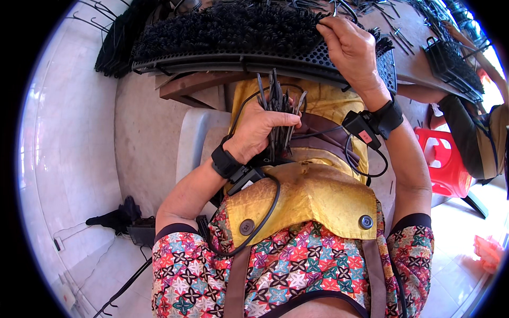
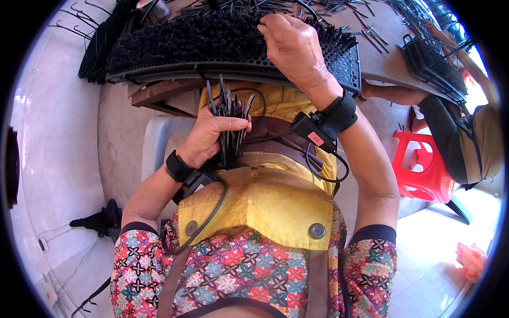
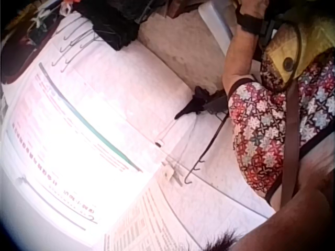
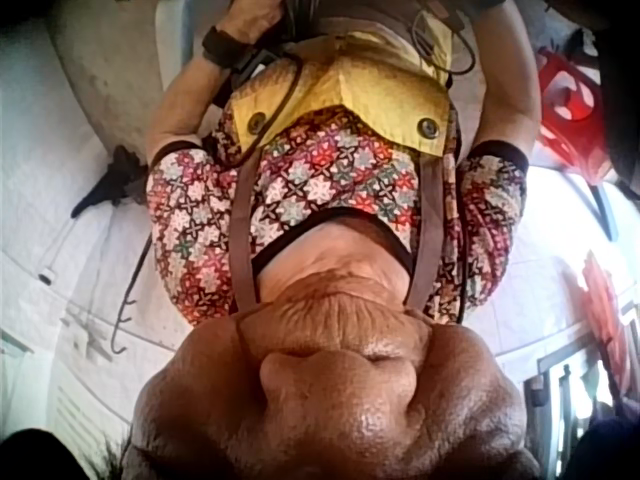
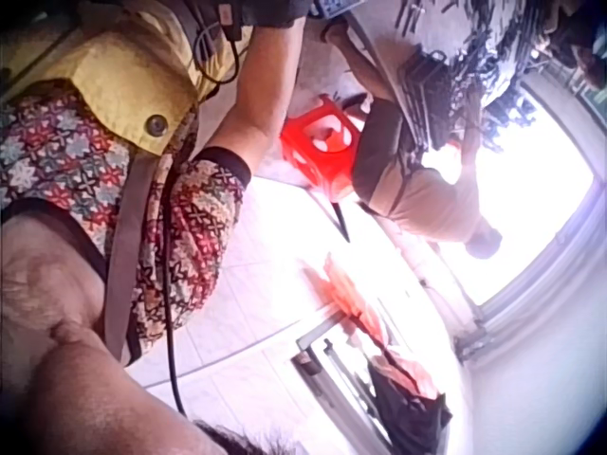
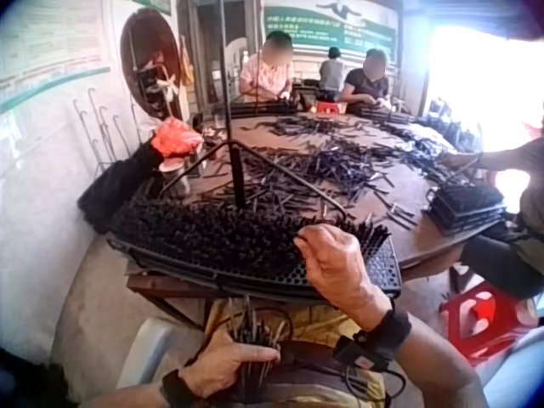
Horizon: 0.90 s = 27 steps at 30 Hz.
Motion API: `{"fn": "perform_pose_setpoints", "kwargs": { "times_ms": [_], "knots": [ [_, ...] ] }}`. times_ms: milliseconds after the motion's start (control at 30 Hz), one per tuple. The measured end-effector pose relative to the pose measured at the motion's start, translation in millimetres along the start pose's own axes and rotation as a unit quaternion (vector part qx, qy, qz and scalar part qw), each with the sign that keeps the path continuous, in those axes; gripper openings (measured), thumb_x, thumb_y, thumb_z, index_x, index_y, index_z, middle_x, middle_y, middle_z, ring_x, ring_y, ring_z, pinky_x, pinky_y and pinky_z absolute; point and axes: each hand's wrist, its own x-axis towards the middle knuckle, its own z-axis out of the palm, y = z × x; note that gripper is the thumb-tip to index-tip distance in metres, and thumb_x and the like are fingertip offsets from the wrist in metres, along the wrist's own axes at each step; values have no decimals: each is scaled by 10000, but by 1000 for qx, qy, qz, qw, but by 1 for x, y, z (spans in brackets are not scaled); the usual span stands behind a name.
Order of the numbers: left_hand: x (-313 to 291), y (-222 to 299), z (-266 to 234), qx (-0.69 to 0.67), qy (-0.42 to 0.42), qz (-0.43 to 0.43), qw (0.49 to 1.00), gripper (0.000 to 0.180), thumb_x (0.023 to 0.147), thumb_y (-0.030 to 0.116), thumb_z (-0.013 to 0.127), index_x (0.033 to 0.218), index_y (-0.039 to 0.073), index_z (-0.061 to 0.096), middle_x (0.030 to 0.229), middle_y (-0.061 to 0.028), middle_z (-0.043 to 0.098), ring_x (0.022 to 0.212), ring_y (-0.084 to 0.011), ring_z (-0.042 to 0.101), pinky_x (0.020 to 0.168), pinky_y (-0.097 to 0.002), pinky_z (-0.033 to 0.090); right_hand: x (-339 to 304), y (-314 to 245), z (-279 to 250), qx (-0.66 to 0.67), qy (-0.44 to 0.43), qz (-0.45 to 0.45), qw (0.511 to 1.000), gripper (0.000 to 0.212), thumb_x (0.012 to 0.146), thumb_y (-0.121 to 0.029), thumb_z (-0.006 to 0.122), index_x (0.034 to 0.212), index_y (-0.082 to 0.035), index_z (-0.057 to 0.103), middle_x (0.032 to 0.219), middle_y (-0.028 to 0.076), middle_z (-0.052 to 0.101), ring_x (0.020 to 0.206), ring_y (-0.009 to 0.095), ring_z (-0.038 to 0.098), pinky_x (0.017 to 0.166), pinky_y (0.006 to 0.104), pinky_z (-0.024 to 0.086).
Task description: The person inserts bundles of black bristles into a perforated plastic base and gathers more bristle bundles from a pile on the table.
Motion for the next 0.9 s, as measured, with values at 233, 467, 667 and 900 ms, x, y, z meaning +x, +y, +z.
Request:
{"fn": "perform_pose_setpoints", "kwargs": {
  "times_ms": [233, 467, 667, 900],
  "knots": [
    [1, 0, -1, 3, 0, 1, 1000, 287, 687, -48, 702, 925, 26, 560, 822, -97, 629, 707, -193, 641, 641, -282, 524, 0, -5, 4, -131, -153, -40, 979, 104, 749, -66, 561, 849, -37, 560, 705, 132, 604, 695, 327, 611, 583, 425, 489],
    [2, -1, -1, -7, 0, -1, 1000, 283, 691, -63, 695, 925, 23, 561, 824, -105, 633, 707, -194, 643, 646, -284, 527, 9, 7, 11, -72, -155, 3, 985, 82, 686, -31, 547, 760, -1, 566, 677, 186, 583, 688, 379, 591, 595, 445, 472],
    [0, 1, 1, -9, 8, -1, 1000, 269, 702, -79, 683, 924, 12, 562, 816, -106, 634, 708, -189, 645, 647, -275, 527, 14, -3, 7, -3, -211, 85, 974, 74, 670, -50, 563, 717, 2, 589, 686, 218, 580, 707, 405, 577, 610, 455, 470],
    [0, 1, -1, -13, 2, -1, 1000, 274, 703, -88, 680, 930, 15, 566, 814, -108, 640, 712, -194, 648, 647, -278, 530, -13, -10, 8, -116, -181, -44, 976, 345, 684, -73, 585, 1027, -38, 582, 687, 180, 580, 659, 350, 604, 591, 458, 472]
  ]
}}
